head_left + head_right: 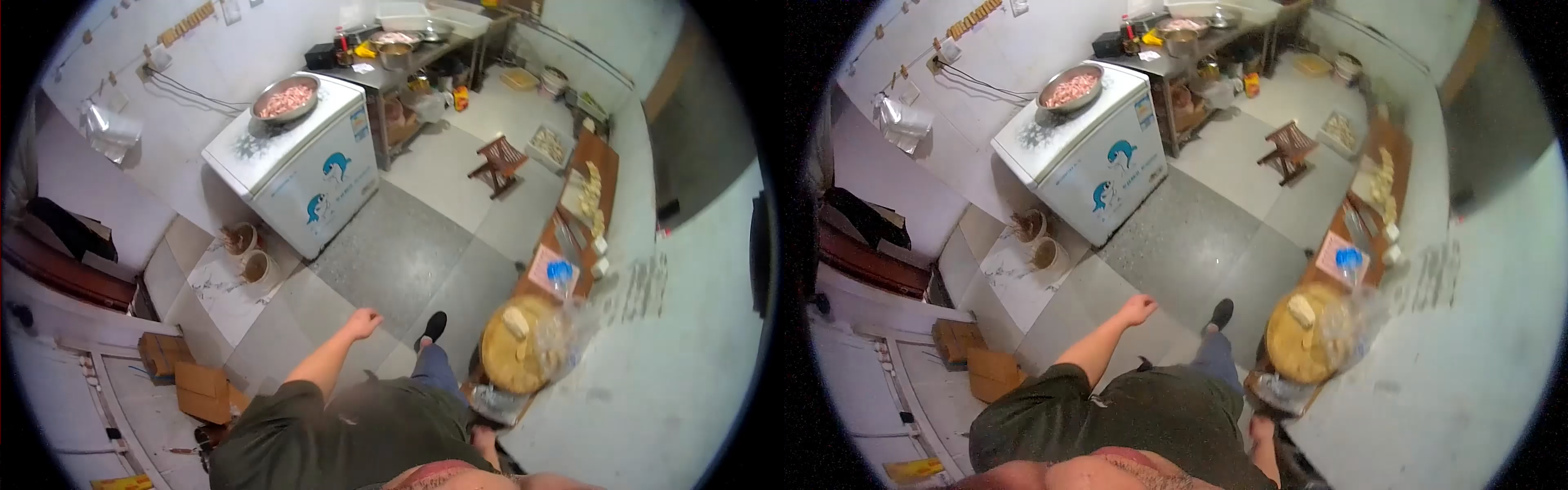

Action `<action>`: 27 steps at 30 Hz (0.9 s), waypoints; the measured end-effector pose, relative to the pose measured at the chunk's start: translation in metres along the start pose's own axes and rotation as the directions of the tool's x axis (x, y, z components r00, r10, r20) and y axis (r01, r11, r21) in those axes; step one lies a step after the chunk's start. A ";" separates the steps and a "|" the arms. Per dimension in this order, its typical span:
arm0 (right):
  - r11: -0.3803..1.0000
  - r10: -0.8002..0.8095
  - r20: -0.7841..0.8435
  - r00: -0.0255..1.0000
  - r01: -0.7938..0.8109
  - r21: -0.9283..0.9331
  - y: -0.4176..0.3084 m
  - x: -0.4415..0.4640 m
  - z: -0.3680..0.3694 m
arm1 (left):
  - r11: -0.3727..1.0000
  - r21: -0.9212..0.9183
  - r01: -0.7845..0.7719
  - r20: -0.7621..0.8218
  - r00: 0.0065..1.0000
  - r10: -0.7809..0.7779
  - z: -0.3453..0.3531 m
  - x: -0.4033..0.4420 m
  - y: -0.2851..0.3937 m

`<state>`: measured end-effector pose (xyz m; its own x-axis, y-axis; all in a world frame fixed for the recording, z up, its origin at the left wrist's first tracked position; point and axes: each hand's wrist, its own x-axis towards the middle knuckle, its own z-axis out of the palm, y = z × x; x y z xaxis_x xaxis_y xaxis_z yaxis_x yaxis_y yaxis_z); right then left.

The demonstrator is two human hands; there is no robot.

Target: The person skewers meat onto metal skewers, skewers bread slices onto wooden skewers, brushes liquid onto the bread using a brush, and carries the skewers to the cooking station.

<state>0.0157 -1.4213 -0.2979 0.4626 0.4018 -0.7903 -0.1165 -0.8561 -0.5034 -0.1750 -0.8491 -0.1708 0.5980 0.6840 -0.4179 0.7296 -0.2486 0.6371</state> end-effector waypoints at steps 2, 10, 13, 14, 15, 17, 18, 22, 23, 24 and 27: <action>0.983 0.131 0.020 0.991 -0.127 -0.134 -0.025 0.047 -0.008 | 0.988 -0.045 0.149 -0.033 0.988 -0.151 -0.035 0.018 -0.013; 0.886 -0.158 -0.241 0.957 0.030 -0.463 -0.311 0.297 -0.158 | 0.655 -0.333 0.678 -0.255 0.605 -0.755 -0.157 0.035 -0.085; 0.684 -0.540 -0.259 0.801 0.238 -0.689 -0.534 0.420 -0.210 | 0.439 -0.794 0.421 -0.184 0.522 -0.833 -0.196 0.074 -0.034; 0.756 -0.578 -0.343 0.740 0.327 -0.567 -0.620 0.426 -0.214 | 0.340 -0.890 0.304 -0.155 0.499 -0.853 -0.208 0.089 -0.017; 0.849 -0.501 -0.329 0.801 0.380 -0.368 -0.707 0.426 -0.214 | 0.268 -0.942 0.203 -0.141 0.486 -0.863 -0.219 0.107 -0.012; 0.849 -0.526 -0.300 0.796 0.468 -0.246 -0.836 0.444 -0.203 | 0.239 -0.964 0.112 -0.157 0.485 -0.860 -0.240 0.156 -0.008; 0.830 -0.554 -0.273 0.787 0.497 -0.252 -0.885 0.452 -0.191 | 0.269 -0.958 0.103 -0.185 0.497 -0.848 -0.254 0.183 -0.008; 0.728 -0.614 -0.066 0.786 0.532 -0.433 -0.989 0.494 -0.105 | 0.411 -0.906 0.098 -0.283 0.582 -0.762 -0.336 0.296 0.000; 0.666 -0.611 0.058 0.790 0.552 -0.503 -0.996 0.500 -0.080 | 0.456 -0.887 0.078 -0.316 0.618 -0.720 -0.356 0.325 0.002; 0.606 -0.588 0.195 0.785 0.587 -0.536 -1.006 0.493 -0.059 | 0.498 -0.866 0.054 -0.347 0.651 -0.675 -0.376 0.354 0.004; 0.515 -0.536 0.445 0.718 0.695 -0.502 -1.081 0.417 -0.025 | 0.671 -0.740 0.039 -0.392 0.786 -0.478 -0.447 0.440 0.033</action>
<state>0.3566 -0.3370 -0.0741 0.0038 0.8917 -0.4526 0.7027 -0.3244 -0.6333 -0.0361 -0.2498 -0.0441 -0.0093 0.9254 -0.3789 0.2674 0.3674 0.8908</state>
